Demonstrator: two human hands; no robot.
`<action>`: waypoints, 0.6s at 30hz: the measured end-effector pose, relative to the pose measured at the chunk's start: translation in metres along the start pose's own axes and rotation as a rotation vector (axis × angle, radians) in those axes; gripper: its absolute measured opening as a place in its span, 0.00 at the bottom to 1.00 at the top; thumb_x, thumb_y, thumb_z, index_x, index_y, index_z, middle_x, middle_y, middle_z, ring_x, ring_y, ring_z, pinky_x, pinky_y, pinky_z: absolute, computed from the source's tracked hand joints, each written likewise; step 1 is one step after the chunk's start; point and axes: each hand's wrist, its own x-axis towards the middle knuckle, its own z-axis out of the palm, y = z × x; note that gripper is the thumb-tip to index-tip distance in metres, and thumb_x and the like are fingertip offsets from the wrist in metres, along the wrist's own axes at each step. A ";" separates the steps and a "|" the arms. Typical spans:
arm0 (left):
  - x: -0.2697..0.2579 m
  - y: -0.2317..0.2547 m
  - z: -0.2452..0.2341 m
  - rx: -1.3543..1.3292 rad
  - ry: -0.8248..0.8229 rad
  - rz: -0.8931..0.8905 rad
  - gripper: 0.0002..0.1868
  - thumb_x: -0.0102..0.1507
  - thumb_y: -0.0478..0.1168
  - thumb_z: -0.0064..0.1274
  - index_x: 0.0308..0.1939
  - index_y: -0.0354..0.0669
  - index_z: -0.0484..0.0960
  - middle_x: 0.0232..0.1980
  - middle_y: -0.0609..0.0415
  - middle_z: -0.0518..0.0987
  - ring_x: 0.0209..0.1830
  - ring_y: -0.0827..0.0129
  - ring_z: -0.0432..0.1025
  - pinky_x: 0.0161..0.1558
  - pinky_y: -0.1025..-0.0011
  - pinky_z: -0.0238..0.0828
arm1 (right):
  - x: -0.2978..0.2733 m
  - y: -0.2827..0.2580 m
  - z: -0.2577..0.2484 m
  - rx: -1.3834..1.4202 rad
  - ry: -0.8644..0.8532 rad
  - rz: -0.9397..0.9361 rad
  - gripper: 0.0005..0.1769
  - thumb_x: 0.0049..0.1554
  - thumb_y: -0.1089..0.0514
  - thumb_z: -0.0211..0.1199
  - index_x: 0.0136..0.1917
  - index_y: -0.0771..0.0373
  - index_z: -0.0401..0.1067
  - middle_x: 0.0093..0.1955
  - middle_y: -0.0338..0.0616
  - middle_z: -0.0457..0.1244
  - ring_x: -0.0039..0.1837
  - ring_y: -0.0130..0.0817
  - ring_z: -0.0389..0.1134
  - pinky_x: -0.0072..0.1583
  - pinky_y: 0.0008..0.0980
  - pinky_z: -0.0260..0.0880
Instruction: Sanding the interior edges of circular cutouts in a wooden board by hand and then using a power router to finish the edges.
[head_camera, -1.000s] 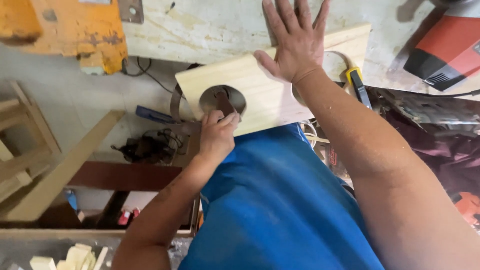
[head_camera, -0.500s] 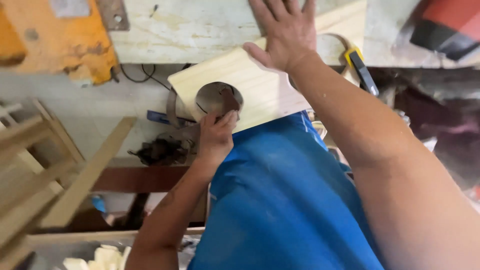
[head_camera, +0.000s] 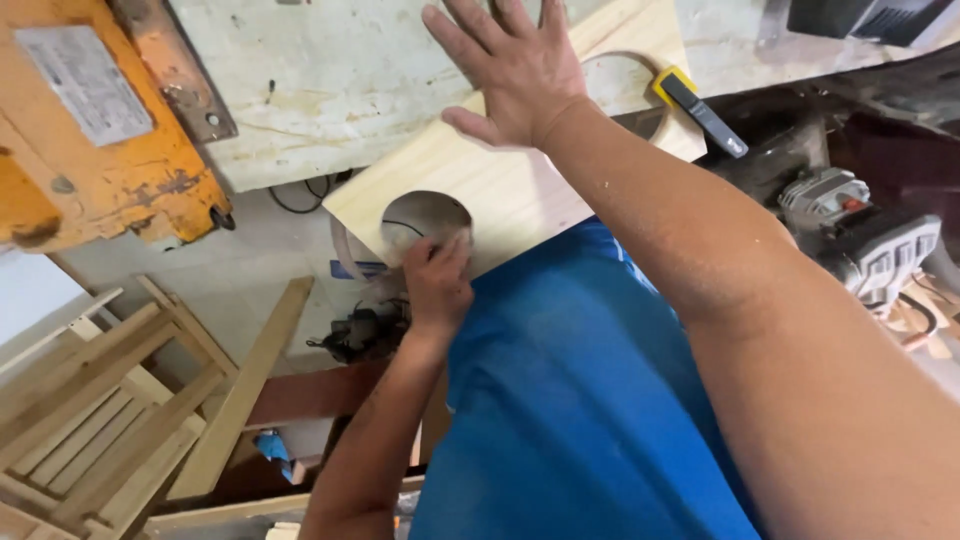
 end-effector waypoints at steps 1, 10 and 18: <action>-0.007 -0.001 -0.002 -0.002 -0.008 0.000 0.17 0.70 0.27 0.46 0.59 0.35 0.85 0.41 0.39 0.72 0.41 0.46 0.66 0.33 0.53 0.62 | -0.001 -0.003 -0.001 0.005 -0.005 0.004 0.53 0.67 0.15 0.46 0.90 0.48 0.46 0.87 0.41 0.48 0.75 0.51 0.56 0.61 0.59 0.58; -0.005 -0.002 -0.004 0.000 0.025 0.005 0.17 0.68 0.26 0.50 0.58 0.38 0.87 0.46 0.43 0.79 0.46 0.48 0.69 0.43 0.52 0.70 | 0.003 -0.004 -0.005 0.037 -0.072 0.012 0.52 0.70 0.16 0.45 0.91 0.49 0.40 0.88 0.43 0.45 0.83 0.48 0.46 0.65 0.64 0.57; -0.004 -0.001 0.000 0.161 -0.183 -0.084 0.30 0.58 0.26 0.44 0.63 0.49 0.83 0.59 0.58 0.85 0.48 0.43 0.69 0.46 0.40 0.65 | 0.002 -0.005 -0.013 0.124 -0.150 0.033 0.51 0.72 0.20 0.48 0.91 0.49 0.35 0.90 0.43 0.35 0.86 0.49 0.37 0.72 0.74 0.51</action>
